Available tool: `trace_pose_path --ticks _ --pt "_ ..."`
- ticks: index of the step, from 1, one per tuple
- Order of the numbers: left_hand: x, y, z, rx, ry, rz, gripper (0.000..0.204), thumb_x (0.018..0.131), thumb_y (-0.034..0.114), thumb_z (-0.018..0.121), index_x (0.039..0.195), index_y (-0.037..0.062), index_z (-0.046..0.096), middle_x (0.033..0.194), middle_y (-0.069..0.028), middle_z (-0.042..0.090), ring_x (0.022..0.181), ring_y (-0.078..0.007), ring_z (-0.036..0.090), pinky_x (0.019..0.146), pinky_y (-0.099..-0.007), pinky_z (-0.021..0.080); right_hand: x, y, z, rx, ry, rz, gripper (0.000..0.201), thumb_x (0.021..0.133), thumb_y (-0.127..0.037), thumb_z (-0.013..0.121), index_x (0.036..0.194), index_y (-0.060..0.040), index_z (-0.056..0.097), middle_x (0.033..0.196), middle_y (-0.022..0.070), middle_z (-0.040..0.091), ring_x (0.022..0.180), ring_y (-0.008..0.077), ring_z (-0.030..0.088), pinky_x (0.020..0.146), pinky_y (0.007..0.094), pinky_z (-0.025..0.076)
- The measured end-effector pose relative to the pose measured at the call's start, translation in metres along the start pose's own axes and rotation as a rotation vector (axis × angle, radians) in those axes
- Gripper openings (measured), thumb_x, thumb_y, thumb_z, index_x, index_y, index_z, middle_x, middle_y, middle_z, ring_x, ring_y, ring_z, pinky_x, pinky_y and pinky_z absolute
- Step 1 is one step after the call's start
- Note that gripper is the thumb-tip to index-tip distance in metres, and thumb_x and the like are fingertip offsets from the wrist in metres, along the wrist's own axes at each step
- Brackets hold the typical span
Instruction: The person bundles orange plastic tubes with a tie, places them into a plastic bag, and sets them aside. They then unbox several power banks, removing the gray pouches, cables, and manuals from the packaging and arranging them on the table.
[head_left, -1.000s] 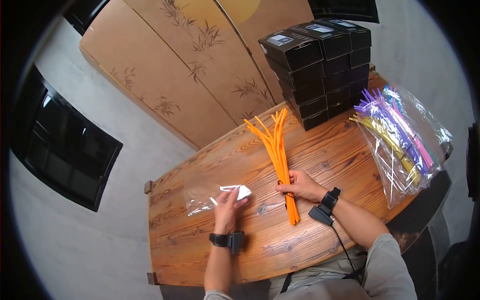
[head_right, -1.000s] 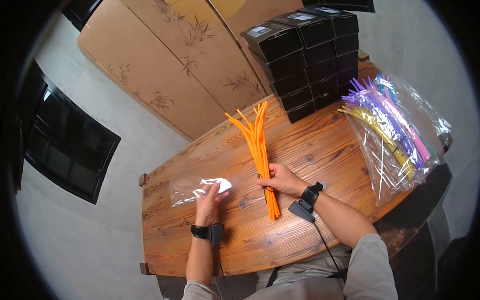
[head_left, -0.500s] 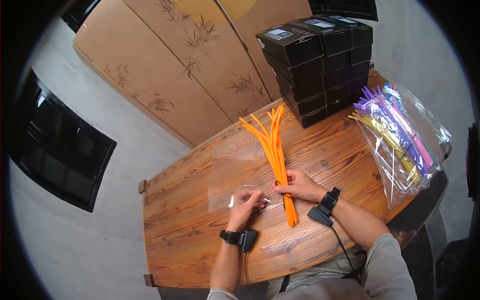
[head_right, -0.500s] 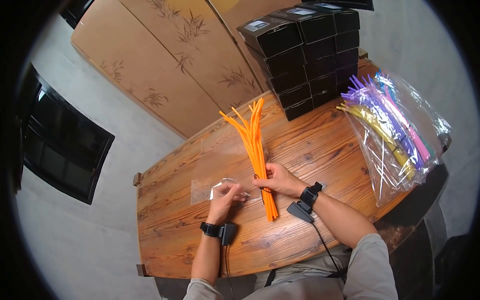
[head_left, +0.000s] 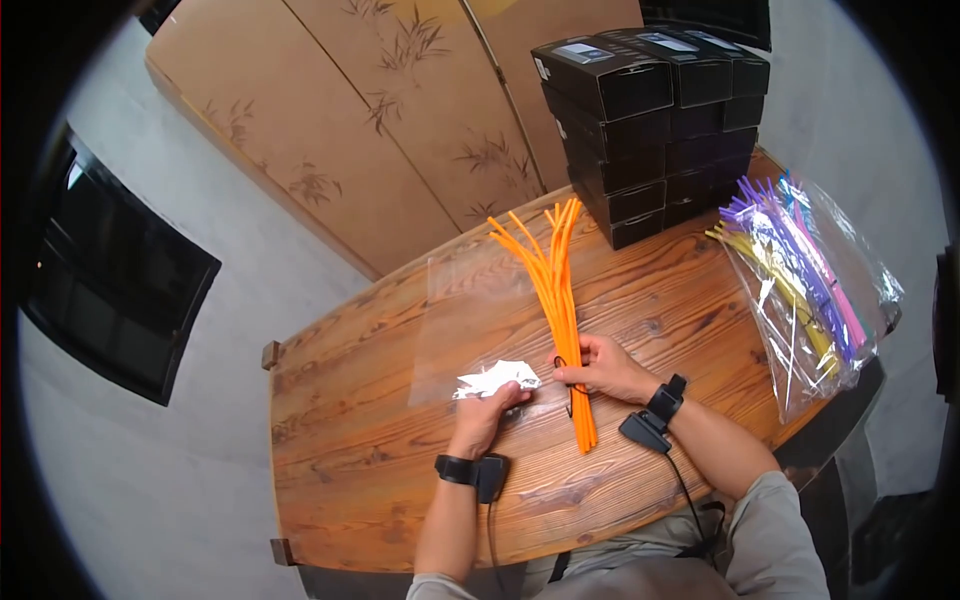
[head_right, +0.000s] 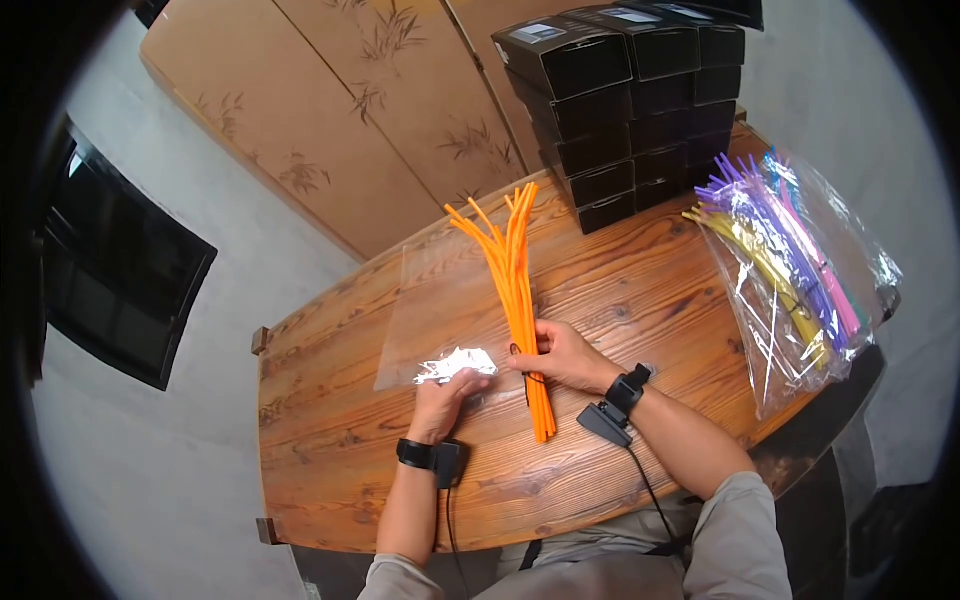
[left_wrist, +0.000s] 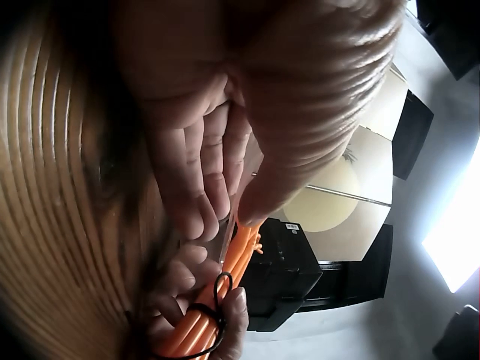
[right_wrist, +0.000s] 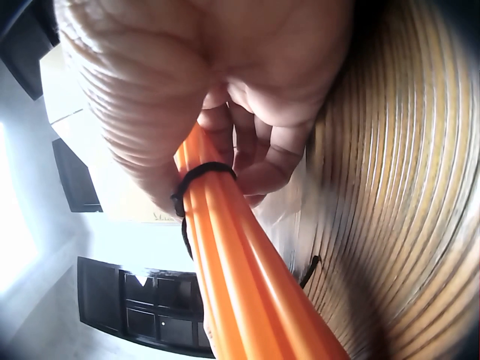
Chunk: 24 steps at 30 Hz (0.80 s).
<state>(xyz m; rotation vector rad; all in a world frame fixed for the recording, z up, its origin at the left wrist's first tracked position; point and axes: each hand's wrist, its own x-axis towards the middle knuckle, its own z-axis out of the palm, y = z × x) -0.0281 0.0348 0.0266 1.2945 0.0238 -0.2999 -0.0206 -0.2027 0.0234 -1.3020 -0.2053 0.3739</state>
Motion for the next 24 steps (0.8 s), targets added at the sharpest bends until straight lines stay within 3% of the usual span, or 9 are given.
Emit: trace_pose_path --ticks 4,7,14,17,24 --pt "0.000 0.006 0.001 0.015 -0.036 0.037 0.024 0.092 0.008 0.066 0.113 -0.0001 0.058 0.101 -0.0094 0.067 0.089 -0.0191 0.067 0.076 -0.0305 0.058 0.001 0.002 0.000 0.010 0.015 -0.001 0.034 0.086 -0.011 0.075 0.115 -0.0010 0.060 0.096 -0.0011 0.064 0.085 0.0048 0.060 0.073 0.0206 0.051" --pt "0.002 0.000 -0.005 -0.003 0.044 -0.008 0.019 0.094 0.013 0.066 0.107 0.0011 0.060 0.096 -0.0073 0.066 0.085 -0.0169 0.066 0.072 -0.0274 0.058 0.000 0.002 0.000 0.011 0.023 -0.006 0.034 0.086 -0.010 0.075 0.115 -0.0005 0.060 0.098 -0.0007 0.064 0.087 0.0052 0.060 0.076 0.0216 0.051" --pt "0.007 -0.002 -0.011 -0.162 0.118 0.063 0.018 0.095 0.021 0.066 0.097 0.0033 0.064 0.086 -0.0066 0.065 0.073 -0.0139 0.065 0.062 -0.0251 0.057 0.000 0.001 0.000 0.023 0.041 -0.010 0.029 0.087 -0.008 0.073 0.111 -0.0012 0.059 0.097 0.0000 0.063 0.089 0.0065 0.060 0.079 0.0226 0.050" --pt "0.008 -0.006 -0.013 -0.155 0.130 0.100 0.019 0.094 0.022 0.066 0.094 0.0034 0.063 0.082 -0.0068 0.065 0.068 -0.0143 0.064 0.059 -0.0252 0.057 0.001 0.004 0.001 0.020 0.056 -0.049 0.027 0.088 -0.015 0.073 0.107 -0.0014 0.061 0.094 0.0012 0.064 0.083 0.0065 0.060 0.074 0.0227 0.051" --pt "0.008 -0.010 -0.013 -0.123 0.136 0.133 0.018 0.093 0.017 0.068 0.093 -0.0009 0.064 0.081 -0.0086 0.065 0.068 -0.0162 0.065 0.060 -0.0261 0.058 0.001 0.005 0.001 -0.047 0.097 -0.070 0.029 0.087 -0.016 0.074 0.108 -0.0008 0.061 0.095 0.0023 0.064 0.087 0.0092 0.060 0.078 0.0251 0.050"
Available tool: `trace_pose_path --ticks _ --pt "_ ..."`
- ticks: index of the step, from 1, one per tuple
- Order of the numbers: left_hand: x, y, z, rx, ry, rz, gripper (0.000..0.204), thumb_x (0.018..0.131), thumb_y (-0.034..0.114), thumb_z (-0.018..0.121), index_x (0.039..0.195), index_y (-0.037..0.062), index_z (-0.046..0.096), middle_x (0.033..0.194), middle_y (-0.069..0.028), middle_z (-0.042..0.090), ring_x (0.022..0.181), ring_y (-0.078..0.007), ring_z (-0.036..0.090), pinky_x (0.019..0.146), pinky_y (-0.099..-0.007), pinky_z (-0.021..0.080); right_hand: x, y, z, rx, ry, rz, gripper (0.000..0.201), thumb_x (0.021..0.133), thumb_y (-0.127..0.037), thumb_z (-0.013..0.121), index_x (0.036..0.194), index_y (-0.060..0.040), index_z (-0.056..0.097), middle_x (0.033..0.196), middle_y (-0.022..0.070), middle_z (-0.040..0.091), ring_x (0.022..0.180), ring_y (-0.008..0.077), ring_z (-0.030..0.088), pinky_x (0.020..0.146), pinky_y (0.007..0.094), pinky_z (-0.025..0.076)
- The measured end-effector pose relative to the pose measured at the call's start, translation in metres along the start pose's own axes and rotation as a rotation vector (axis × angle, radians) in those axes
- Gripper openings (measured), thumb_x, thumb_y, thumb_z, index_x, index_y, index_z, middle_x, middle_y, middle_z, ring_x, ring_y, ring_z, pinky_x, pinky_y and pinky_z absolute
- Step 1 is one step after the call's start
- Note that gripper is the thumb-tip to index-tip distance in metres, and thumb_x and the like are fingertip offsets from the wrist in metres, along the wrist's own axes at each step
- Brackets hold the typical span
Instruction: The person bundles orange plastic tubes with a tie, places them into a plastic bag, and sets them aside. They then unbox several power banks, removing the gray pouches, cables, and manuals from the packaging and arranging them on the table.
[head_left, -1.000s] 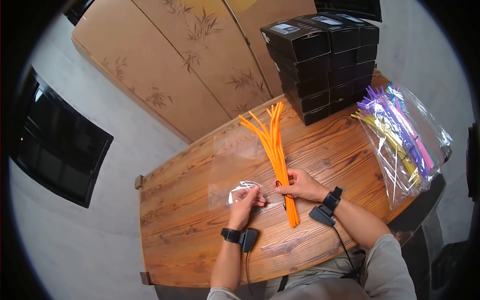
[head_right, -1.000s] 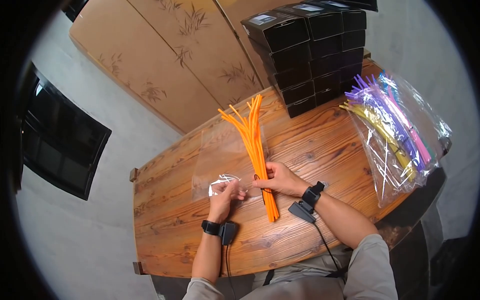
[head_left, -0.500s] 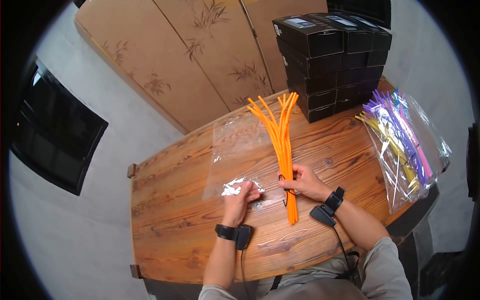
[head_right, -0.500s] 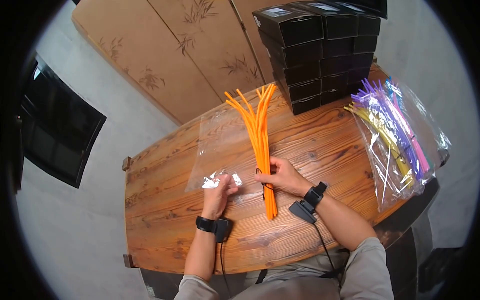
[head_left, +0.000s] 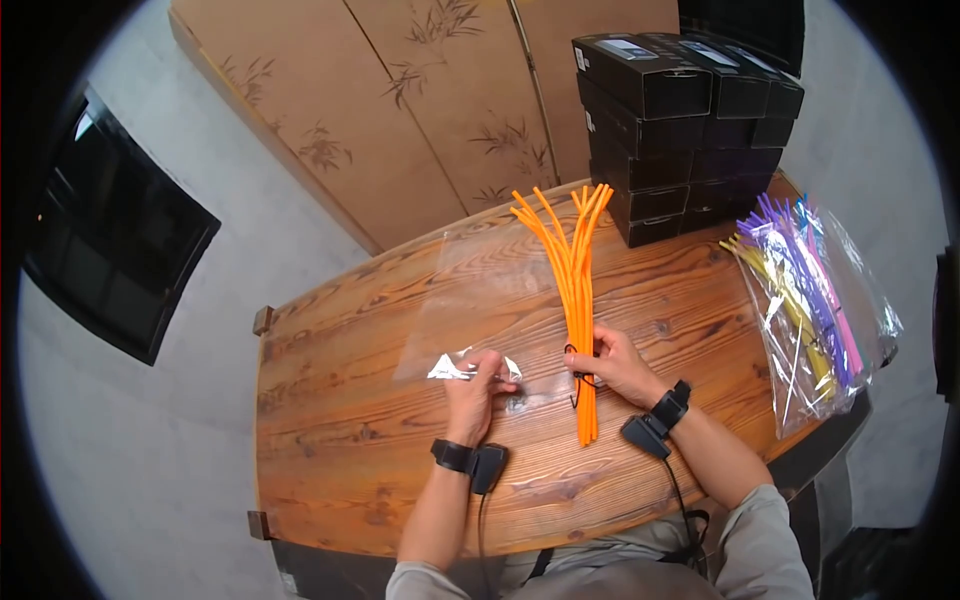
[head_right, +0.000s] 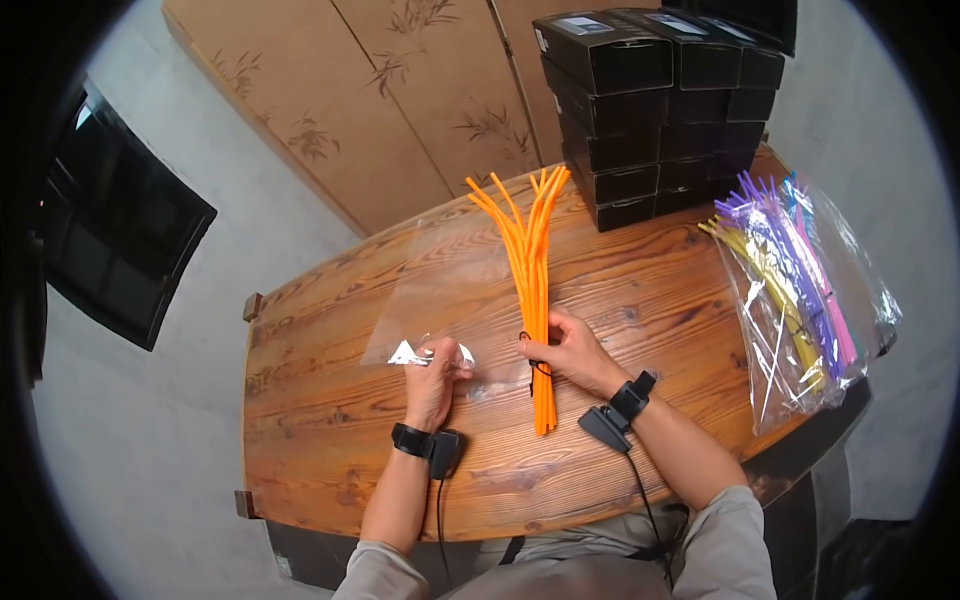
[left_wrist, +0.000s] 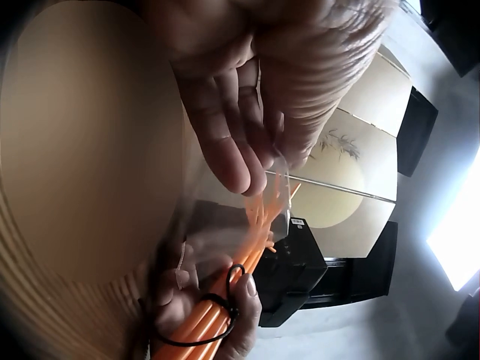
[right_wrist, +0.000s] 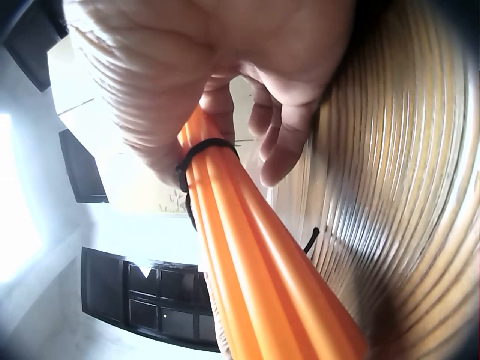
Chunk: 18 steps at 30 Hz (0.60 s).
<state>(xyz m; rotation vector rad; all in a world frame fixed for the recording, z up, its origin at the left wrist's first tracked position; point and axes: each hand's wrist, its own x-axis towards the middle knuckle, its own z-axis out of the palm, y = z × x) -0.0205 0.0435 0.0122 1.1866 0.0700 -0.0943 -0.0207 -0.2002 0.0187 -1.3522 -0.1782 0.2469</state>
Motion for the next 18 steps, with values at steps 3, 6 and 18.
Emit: trace_pose_path --ticks 3,6,18 --pt "0.000 0.003 0.003 -0.025 -0.028 -0.001 0.018 0.093 0.016 0.068 0.099 -0.0010 0.064 0.085 -0.0083 0.066 0.072 -0.0159 0.065 0.064 -0.0253 0.057 0.000 0.002 0.001 -0.039 0.041 -0.038 0.031 0.087 -0.016 0.074 0.110 -0.0009 0.061 0.095 0.0022 0.064 0.088 0.0097 0.060 0.079 0.0257 0.051" --pt "-0.003 0.009 0.008 -0.086 -0.013 -0.006 0.020 0.094 0.012 0.066 0.106 -0.0028 0.064 0.088 -0.0084 0.067 0.077 -0.0161 0.066 0.069 -0.0260 0.059 -0.001 -0.002 0.003 0.014 0.041 -0.006 0.031 0.087 -0.015 0.074 0.112 -0.0006 0.061 0.094 0.0015 0.064 0.086 0.0092 0.061 0.078 0.0248 0.051" --pt "0.002 0.001 -0.008 -0.199 -0.127 -0.030 0.015 0.097 0.015 0.061 0.103 0.0007 0.060 0.089 -0.0081 0.065 0.080 -0.0192 0.066 0.071 -0.0312 0.059 -0.002 -0.011 0.002 0.154 -0.021 0.054 0.034 0.089 -0.010 0.071 0.119 0.0015 0.060 0.097 0.0023 0.065 0.082 0.0086 0.063 0.077 0.0233 0.053"
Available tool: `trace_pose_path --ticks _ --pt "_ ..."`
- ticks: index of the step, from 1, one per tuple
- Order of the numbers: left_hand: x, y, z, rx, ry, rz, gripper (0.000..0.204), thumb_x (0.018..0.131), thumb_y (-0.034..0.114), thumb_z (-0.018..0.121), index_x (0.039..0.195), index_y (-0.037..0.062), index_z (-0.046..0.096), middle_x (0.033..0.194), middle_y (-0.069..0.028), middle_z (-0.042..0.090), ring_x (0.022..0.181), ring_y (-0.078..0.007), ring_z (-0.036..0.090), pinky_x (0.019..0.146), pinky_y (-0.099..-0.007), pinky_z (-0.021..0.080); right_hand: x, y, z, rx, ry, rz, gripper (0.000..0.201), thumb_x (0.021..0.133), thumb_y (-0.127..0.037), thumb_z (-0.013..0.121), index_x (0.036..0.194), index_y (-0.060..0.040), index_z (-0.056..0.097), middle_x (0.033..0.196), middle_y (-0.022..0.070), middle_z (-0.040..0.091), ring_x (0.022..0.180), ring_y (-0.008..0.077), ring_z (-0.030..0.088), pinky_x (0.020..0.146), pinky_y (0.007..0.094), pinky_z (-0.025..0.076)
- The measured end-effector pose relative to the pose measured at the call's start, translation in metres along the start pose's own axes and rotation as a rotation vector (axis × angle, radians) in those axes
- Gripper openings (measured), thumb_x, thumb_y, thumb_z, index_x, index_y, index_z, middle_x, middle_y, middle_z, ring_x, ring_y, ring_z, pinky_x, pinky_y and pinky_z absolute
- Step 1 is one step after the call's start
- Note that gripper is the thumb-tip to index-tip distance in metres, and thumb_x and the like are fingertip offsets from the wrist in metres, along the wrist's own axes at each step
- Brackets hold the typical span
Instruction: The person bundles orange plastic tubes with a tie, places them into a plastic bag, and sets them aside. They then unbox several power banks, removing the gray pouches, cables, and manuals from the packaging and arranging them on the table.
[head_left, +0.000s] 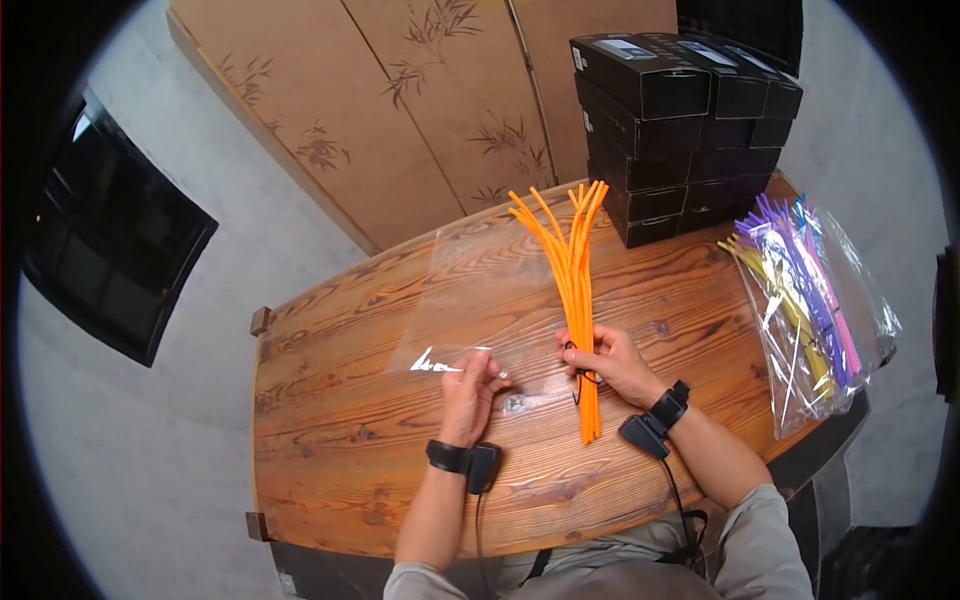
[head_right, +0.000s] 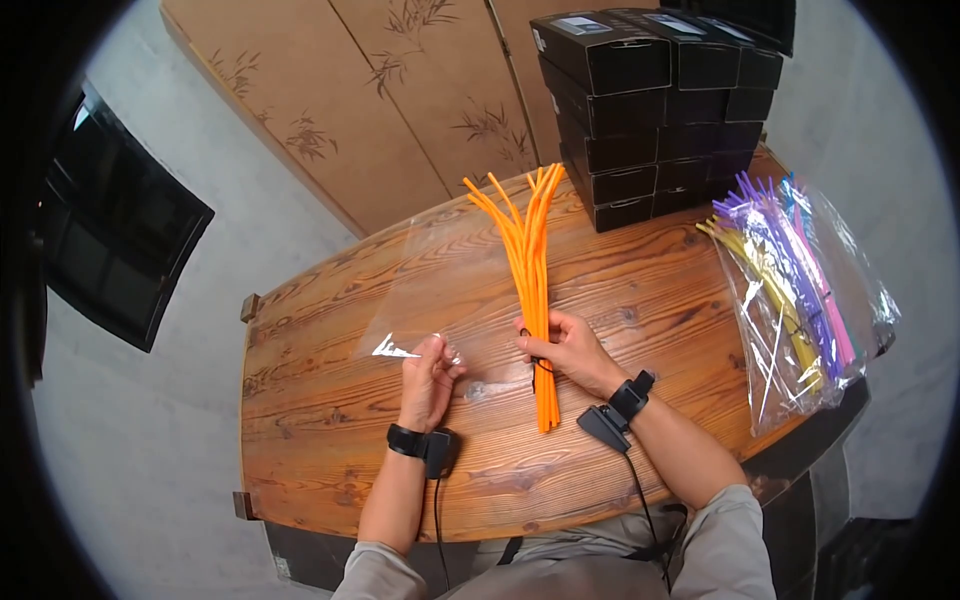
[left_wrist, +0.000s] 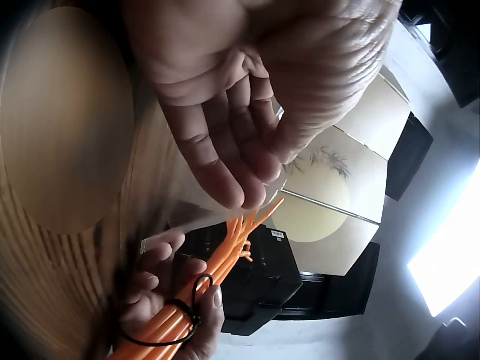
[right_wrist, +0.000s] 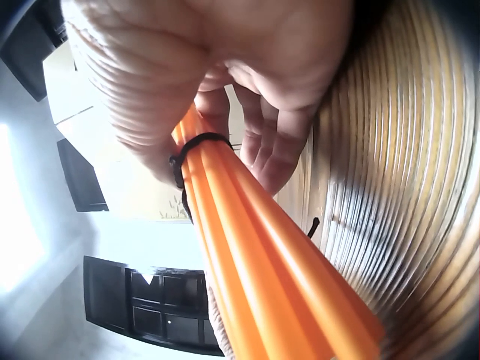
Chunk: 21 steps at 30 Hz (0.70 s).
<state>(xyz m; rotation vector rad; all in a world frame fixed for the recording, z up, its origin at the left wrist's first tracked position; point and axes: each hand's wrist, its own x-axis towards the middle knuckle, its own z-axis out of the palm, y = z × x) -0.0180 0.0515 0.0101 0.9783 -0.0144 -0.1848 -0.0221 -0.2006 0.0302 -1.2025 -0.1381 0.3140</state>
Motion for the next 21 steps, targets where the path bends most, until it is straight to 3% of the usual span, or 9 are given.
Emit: trace_pose_path --ticks 2,5,11,14,21 --pt "-0.002 0.004 0.007 -0.093 -0.025 -0.004 0.014 0.098 0.018 0.060 0.094 0.0047 0.059 0.083 -0.0055 0.063 0.078 -0.0191 0.065 0.071 -0.0327 0.058 0.001 0.002 0.000 0.042 0.004 -0.022 0.035 0.089 -0.010 0.071 0.119 0.0013 0.059 0.097 0.0022 0.064 0.082 0.0088 0.063 0.076 0.0235 0.054" --pt "-0.006 0.010 0.017 -0.037 0.043 -0.016 0.021 0.100 0.027 0.058 0.089 0.0095 0.056 0.081 -0.0020 0.059 0.083 -0.0183 0.063 0.074 -0.0345 0.057 0.001 0.002 -0.001 0.029 0.011 -0.024 0.024 0.092 -0.007 0.065 0.114 0.0023 0.060 0.126 0.0101 0.057 0.096 0.0141 0.065 0.080 0.0271 0.056" --pt "-0.001 0.008 0.003 -0.373 -0.119 -0.038 0.027 0.101 0.033 0.052 0.089 0.0103 0.056 0.088 -0.0060 0.060 0.094 -0.0223 0.061 0.080 -0.0396 0.056 0.003 0.005 -0.003 0.033 0.020 -0.004 0.024 0.091 -0.006 0.065 0.113 0.0023 0.060 0.128 0.0103 0.056 0.102 0.0167 0.065 0.081 0.0280 0.057" --pt "-0.002 0.008 0.003 -0.368 -0.105 -0.029 0.027 0.101 0.033 0.052 0.089 0.0094 0.057 0.086 -0.0059 0.059 0.093 -0.0226 0.061 0.079 -0.0402 0.056 0.003 0.005 -0.003 0.026 0.020 0.000 0.025 0.092 -0.005 0.065 0.115 0.0027 0.060 0.127 0.0118 0.057 0.104 0.0183 0.065 0.081 0.0281 0.058" --pt "-0.005 0.004 0.014 0.082 -0.177 -0.133 0.018 0.098 0.022 0.058 0.091 0.0049 0.058 0.087 -0.0086 0.063 0.088 -0.0231 0.066 0.077 -0.0402 0.058 0.001 0.001 -0.002 0.044 -0.006 -0.011 0.028 0.092 -0.005 0.064 0.118 0.0031 0.059 0.127 0.0145 0.060 0.106 0.0204 0.066 0.085 0.0295 0.057"
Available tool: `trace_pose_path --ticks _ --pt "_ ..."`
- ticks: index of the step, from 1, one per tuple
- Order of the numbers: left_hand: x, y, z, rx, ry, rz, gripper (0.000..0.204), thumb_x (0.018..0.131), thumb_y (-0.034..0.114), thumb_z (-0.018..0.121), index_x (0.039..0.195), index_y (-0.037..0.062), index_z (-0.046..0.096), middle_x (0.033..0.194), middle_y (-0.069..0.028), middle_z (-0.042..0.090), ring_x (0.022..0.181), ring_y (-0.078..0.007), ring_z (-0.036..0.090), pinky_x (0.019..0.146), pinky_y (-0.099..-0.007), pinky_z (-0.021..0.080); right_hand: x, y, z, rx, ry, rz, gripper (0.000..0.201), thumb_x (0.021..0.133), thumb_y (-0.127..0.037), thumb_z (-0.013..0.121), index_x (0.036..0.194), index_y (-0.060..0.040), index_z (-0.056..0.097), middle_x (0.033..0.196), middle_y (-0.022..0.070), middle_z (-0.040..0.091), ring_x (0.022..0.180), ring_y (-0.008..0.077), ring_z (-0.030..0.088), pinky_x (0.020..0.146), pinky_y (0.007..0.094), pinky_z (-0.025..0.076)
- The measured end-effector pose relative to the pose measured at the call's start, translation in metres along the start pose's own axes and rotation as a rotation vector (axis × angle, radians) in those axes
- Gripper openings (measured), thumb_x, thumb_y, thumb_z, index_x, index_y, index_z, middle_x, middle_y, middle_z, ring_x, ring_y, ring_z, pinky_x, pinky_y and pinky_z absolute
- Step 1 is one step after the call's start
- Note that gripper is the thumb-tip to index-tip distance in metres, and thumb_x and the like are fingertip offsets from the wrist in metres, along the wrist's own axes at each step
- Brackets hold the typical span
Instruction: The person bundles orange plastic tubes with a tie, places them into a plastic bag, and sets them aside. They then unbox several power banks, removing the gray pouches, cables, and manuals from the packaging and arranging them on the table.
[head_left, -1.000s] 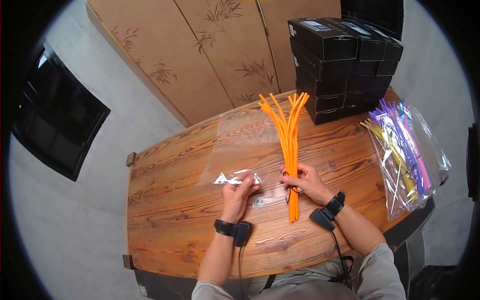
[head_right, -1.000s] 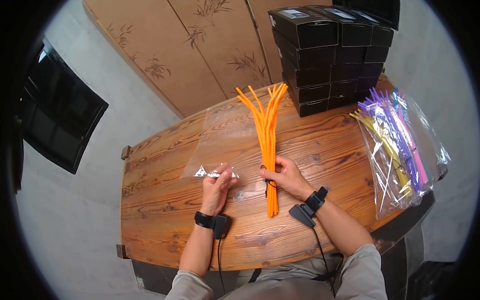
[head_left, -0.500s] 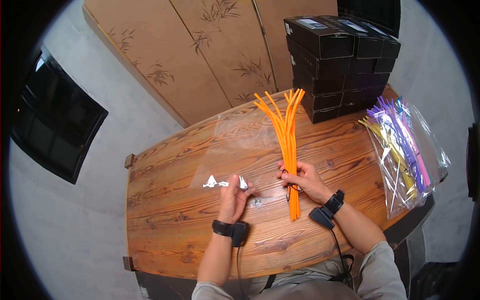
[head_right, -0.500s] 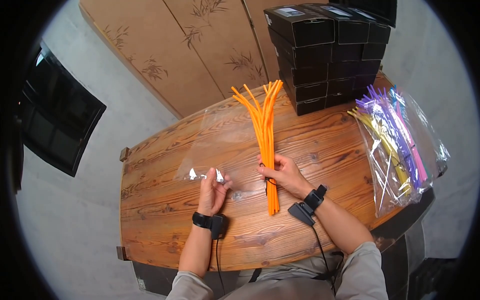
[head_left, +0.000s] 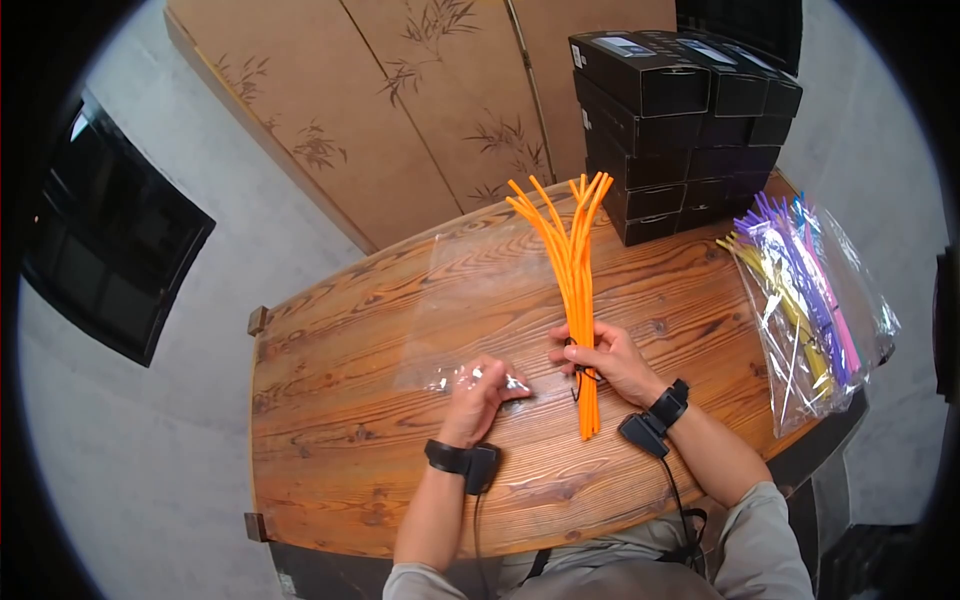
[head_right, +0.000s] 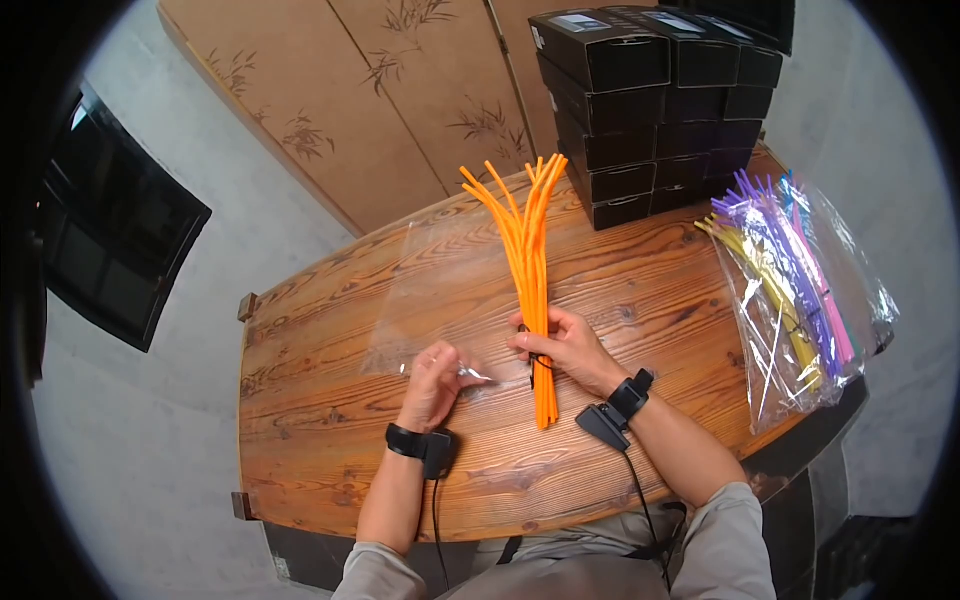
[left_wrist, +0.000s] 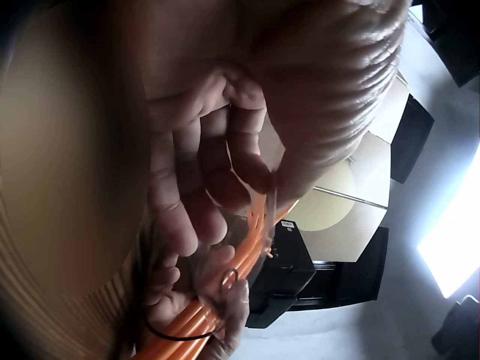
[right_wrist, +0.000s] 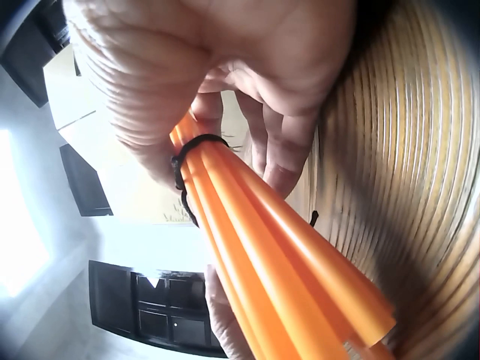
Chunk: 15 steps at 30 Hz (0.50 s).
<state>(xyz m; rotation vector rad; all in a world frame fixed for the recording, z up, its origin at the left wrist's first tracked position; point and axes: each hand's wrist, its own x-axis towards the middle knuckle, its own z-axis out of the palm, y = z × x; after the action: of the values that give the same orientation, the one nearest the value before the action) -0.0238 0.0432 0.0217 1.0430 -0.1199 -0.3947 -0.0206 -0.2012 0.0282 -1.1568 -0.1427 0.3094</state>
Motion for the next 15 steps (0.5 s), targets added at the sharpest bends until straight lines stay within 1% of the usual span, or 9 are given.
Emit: trace_pose_path --ticks 2,5,8,11,12,15 --pt "-0.001 -0.005 -0.001 0.123 -0.008 -0.062 0.016 0.097 0.018 0.060 0.092 0.0041 0.058 0.090 -0.0101 0.064 0.088 -0.0234 0.067 0.077 -0.0398 0.058 -0.001 -0.003 0.002 -0.006 -0.001 -0.011 0.029 0.092 -0.006 0.064 0.118 0.0029 0.059 0.126 0.0143 0.060 0.107 0.0205 0.066 0.086 0.0291 0.057" --pt "-0.001 -0.005 -0.003 0.149 -0.054 -0.034 0.013 0.096 0.016 0.061 0.094 0.0037 0.058 0.095 -0.0116 0.066 0.090 -0.0241 0.067 0.078 -0.0397 0.059 0.001 0.003 -0.001 -0.083 0.040 -0.036 0.030 0.092 -0.007 0.065 0.119 0.0026 0.059 0.116 0.0130 0.064 0.099 0.0177 0.067 0.082 0.0270 0.056" --pt "0.000 -0.002 0.000 0.015 0.066 0.077 0.021 0.096 0.026 0.060 0.095 0.0053 0.058 0.095 -0.0138 0.070 0.086 -0.0262 0.069 0.078 -0.0423 0.059 0.003 0.004 -0.003 0.020 0.111 -0.023 0.026 0.091 -0.009 0.067 0.114 0.0014 0.059 0.091 0.0043 0.065 0.077 0.0097 0.063 0.070 0.0223 0.053" --pt "0.000 0.004 -0.002 -0.142 0.171 0.154 0.025 0.097 0.031 0.057 0.098 0.0057 0.060 0.089 -0.0112 0.068 0.082 -0.0239 0.068 0.076 -0.0399 0.060 0.004 0.001 -0.006 0.041 0.187 -0.012 0.021 0.091 -0.008 0.065 0.108 0.0009 0.059 0.083 0.0023 0.062 0.069 0.0084 0.058 0.062 0.0220 0.050" --pt "-0.001 0.005 -0.007 -0.184 0.176 0.163 0.025 0.097 0.031 0.057 0.098 0.0060 0.061 0.088 -0.0103 0.068 0.080 -0.0224 0.068 0.073 -0.0378 0.060 0.004 -0.001 -0.006 0.032 0.204 -0.042 0.019 0.091 -0.009 0.065 0.106 0.0005 0.059 0.080 0.0016 0.060 0.067 0.0077 0.057 0.059 0.0215 0.049" --pt "0.001 0.005 -0.036 -0.309 0.189 0.189 0.025 0.097 0.031 0.056 0.097 0.0068 0.063 0.083 -0.0076 0.067 0.072 -0.0180 0.066 0.064 -0.0313 0.058 0.005 -0.004 -0.008 0.007 0.247 -0.069 0.019 0.092 -0.009 0.064 0.106 0.0007 0.059 0.079 0.0009 0.059 0.066 0.0068 0.056 0.057 0.0210 0.049"
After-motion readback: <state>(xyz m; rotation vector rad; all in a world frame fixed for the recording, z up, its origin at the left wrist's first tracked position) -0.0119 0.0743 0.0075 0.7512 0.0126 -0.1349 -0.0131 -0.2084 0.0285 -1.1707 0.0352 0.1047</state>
